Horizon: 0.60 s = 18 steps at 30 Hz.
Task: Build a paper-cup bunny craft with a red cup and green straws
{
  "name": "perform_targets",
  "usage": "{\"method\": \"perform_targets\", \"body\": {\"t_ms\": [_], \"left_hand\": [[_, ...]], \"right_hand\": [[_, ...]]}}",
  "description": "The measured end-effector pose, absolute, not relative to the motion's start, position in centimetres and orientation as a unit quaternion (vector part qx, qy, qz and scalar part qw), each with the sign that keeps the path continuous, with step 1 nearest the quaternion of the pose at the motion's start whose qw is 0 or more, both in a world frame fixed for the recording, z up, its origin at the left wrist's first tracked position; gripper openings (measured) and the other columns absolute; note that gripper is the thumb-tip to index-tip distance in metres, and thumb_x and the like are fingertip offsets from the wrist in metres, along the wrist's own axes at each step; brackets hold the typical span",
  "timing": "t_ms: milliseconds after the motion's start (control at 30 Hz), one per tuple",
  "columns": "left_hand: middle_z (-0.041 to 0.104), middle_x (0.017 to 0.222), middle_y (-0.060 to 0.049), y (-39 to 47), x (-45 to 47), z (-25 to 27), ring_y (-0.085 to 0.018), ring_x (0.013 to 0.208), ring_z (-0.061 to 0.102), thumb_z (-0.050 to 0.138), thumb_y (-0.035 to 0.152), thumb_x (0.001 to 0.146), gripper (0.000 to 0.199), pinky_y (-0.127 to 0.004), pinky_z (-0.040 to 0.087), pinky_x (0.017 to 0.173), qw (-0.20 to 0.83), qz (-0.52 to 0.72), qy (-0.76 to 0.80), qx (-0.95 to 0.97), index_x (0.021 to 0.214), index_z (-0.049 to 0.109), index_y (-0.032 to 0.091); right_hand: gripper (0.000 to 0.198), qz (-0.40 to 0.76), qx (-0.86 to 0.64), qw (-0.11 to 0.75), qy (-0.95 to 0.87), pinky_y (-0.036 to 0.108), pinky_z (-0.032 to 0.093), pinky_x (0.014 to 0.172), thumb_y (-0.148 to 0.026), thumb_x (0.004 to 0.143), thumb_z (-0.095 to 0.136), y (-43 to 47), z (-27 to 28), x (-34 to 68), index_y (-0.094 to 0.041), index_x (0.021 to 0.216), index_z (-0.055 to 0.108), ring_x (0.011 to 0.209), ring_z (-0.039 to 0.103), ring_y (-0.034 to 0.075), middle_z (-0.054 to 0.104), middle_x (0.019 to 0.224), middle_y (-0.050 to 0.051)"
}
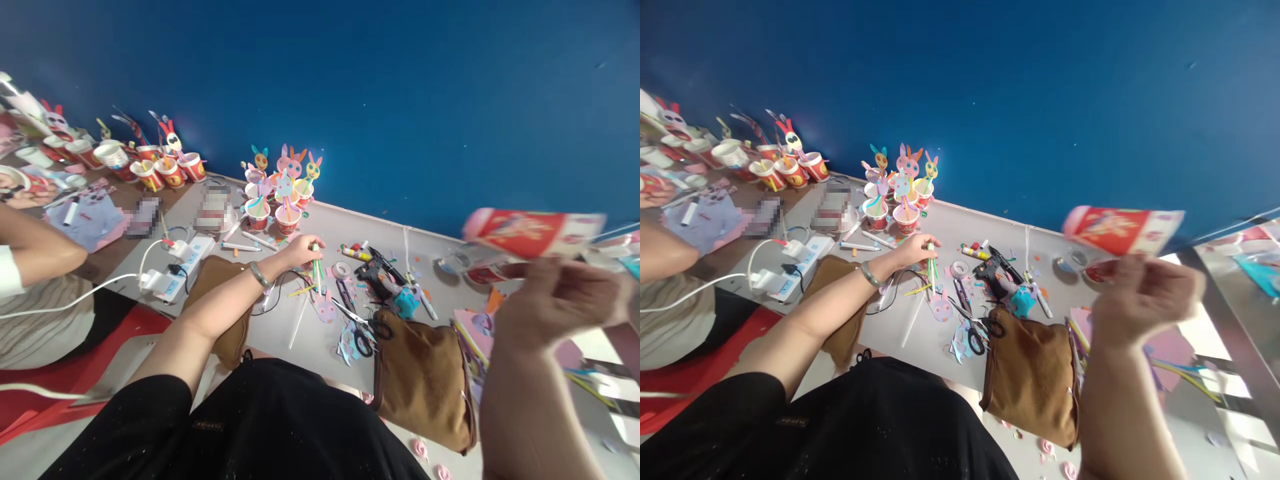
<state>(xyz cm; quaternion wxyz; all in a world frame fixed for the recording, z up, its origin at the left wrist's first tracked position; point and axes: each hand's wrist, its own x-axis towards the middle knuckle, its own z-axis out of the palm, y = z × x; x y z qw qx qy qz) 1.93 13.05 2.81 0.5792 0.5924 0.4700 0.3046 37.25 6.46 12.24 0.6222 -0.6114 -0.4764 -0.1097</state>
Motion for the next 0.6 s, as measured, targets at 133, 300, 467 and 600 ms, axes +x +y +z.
{"method": "perform_targets", "body": {"t_ms": [133, 300, 467, 600], "left_hand": [[0.062, 0.064, 0.003, 13.2, 2.0, 3.0, -0.01, 0.049, 0.058, 0.072, 0.018, 0.07, 0.03, -0.021, 0.044, 0.049, 0.596, 0.274, 0.451, 0.605, 0.099, 0.068, 0.012], [0.064, 0.058, 0.002, 12.9, 1.4, 2.4, -0.011, 0.047, 0.057, 0.074, 0.019, 0.065, 0.024, -0.023, 0.045, 0.051, 0.602, 0.241, 0.433, 0.626, 0.089, 0.072, 0.012], [0.07, 0.071, -0.001, 13.0, 1.4, 2.6, -0.014, 0.068, 0.063, 0.076, 0.019, 0.064, 0.014, -0.023, 0.047, 0.066, 0.563, 0.284, 0.437, 0.641, 0.076, 0.072, 0.014], [0.072, 0.088, -0.007, 12.1, 2.2, 3.9, -0.016, 0.085, 0.064, 0.063, 0.042, 0.088, 0.031, -0.026, 0.048, 0.077, 0.548, 0.366, 0.406, 0.634, 0.09, 0.073, 0.013]], "right_hand": [[0.036, 0.129, -0.552, 0.646, -0.512, 0.032, 0.048, 0.054, -0.051, 0.081, 0.074, 4.1, 10.2, 30.3, -0.02, 0.085, 0.056, 0.048, 0.06, 0.016, 0.063, 0.058, 0.0], [0.033, 0.348, -0.53, 0.622, -0.459, 0.026, 0.045, 0.053, -0.051, 0.084, 0.073, 3.9, 7.9, 27.0, -0.021, 0.084, 0.059, 0.051, 0.057, 0.012, 0.062, 0.058, -0.004], [0.036, 0.401, -0.537, 0.589, -0.452, 0.024, 0.043, 0.05, -0.055, 0.083, 0.073, 4.8, 6.3, 26.3, -0.022, 0.078, 0.058, 0.049, 0.054, 0.011, 0.059, 0.058, -0.005], [0.031, 0.343, -0.553, 0.563, -0.51, 0.024, 0.043, 0.05, -0.052, 0.087, 0.07, 4.6, 6.1, 25.9, -0.022, 0.082, 0.062, 0.049, 0.053, 0.011, 0.058, 0.055, -0.005]]}}
